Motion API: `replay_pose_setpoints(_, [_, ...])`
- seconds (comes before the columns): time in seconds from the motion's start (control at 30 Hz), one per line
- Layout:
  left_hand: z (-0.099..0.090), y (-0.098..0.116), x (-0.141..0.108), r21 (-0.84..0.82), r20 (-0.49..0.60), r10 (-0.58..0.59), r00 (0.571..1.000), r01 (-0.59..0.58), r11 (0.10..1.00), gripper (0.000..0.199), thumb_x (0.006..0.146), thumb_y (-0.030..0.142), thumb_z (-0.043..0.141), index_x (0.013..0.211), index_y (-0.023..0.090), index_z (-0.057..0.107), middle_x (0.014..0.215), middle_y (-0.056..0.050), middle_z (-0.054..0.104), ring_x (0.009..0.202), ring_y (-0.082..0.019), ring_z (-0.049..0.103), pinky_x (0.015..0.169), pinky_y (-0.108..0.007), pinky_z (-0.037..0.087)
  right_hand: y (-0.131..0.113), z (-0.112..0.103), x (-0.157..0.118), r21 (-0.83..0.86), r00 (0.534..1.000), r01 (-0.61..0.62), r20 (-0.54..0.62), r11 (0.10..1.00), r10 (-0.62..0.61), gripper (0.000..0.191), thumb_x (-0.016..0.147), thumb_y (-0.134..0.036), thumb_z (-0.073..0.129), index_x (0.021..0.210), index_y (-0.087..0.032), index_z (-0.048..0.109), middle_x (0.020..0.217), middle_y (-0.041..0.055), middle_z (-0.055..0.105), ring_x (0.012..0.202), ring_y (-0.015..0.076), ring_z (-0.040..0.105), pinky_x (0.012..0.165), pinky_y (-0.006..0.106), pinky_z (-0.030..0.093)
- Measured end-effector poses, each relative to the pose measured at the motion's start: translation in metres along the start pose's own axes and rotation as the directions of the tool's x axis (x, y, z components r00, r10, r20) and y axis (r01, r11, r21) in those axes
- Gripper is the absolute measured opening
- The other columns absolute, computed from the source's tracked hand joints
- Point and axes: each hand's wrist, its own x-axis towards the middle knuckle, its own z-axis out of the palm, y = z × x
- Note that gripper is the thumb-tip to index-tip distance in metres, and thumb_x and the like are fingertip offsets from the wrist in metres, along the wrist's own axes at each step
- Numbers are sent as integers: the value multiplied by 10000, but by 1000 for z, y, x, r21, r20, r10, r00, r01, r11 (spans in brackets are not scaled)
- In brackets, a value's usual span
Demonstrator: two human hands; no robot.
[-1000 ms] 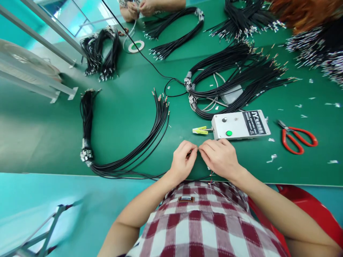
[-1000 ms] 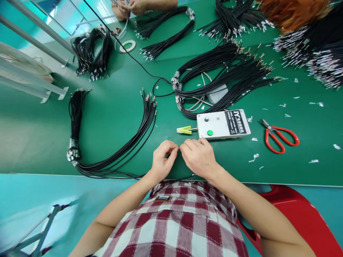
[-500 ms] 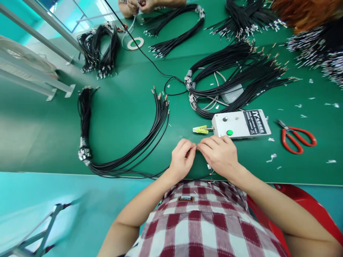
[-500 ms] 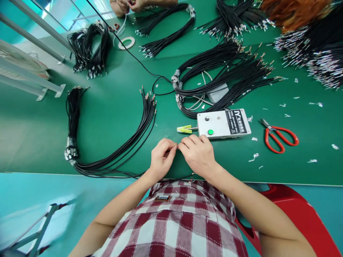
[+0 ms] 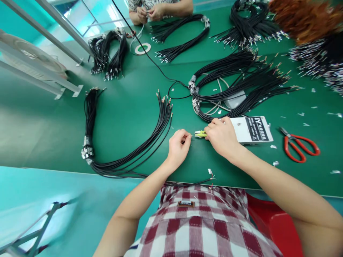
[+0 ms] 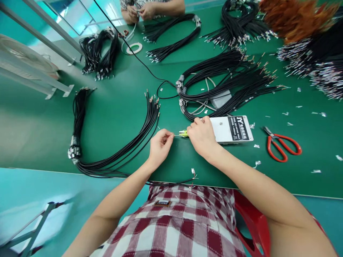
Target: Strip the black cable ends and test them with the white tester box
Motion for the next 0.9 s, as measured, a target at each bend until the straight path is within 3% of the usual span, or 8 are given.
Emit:
replay_pose_setpoints(0.4, [13, -4, 12, 161, 12, 84, 996, -85, 983, 168, 887, 124, 523, 731, 189, 525, 737, 7, 517, 656, -123, 489, 630, -248, 379, 2, 2, 0, 4, 996, 49, -74, 999, -48, 226, 890, -75, 553, 714, -217, 554, 715, 47, 643, 846, 227, 480, 768, 410, 260])
replay_pose_setpoints(0.6, [16, -8, 12, 156, 18, 78, 997, -79, 985, 168, 889, 126, 526, 734, 188, 521, 730, 11, 501, 656, -123, 483, 616, -243, 370, -1, -12, -2, 51, 1000, 7, -23, 999, -5, 91, 883, -215, 657, 801, -182, 637, 837, 80, 702, 943, 262, 521, 800, 433, 264])
replay_pose_setpoints(0.7, [16, -10, 12, 137, 12, 63, 998, -64, 988, 166, 891, 127, 531, 736, 187, 533, 729, 12, 508, 652, -120, 486, 612, -239, 371, 9, -27, -26, 124, 988, 6, -151, 992, 13, 166, 926, -323, 637, 1006, -179, 658, 1084, 97, 731, 1087, 278, 550, 876, 460, 286])
replay_pose_setpoints(0.77, [15, -10, 11, 124, 8, 63, 998, -63, 990, 157, 892, 134, 539, 743, 185, 547, 734, 11, 519, 650, -119, 488, 616, -240, 375, 17, -31, -53, 193, 949, -49, -297, 980, 106, 169, 963, -297, 589, 1095, -202, 634, 1193, 80, 724, 1133, 260, 579, 907, 451, 310])
replay_pose_setpoints(0.83, [15, -9, 11, 114, 6, 61, 998, -61, 992, 150, 895, 142, 545, 751, 183, 558, 742, 6, 532, 657, -120, 495, 624, -243, 381, 21, -28, -80, 240, 871, -139, -432, 961, 234, 94, 947, -227, 599, 1038, -210, 617, 1159, 68, 747, 1124, 258, 613, 914, 434, 344])
replay_pose_setpoints(0.9, [16, -8, 11, 107, 8, 53, 999, -54, 993, 148, 898, 148, 546, 755, 181, 564, 749, 3, 540, 659, -120, 498, 627, -245, 382, 19, -18, -102, 261, 848, -156, -460, 953, 265, 82, 914, -149, 612, 940, -223, 587, 1152, 45, 757, 1115, 250, 636, 927, 425, 364])
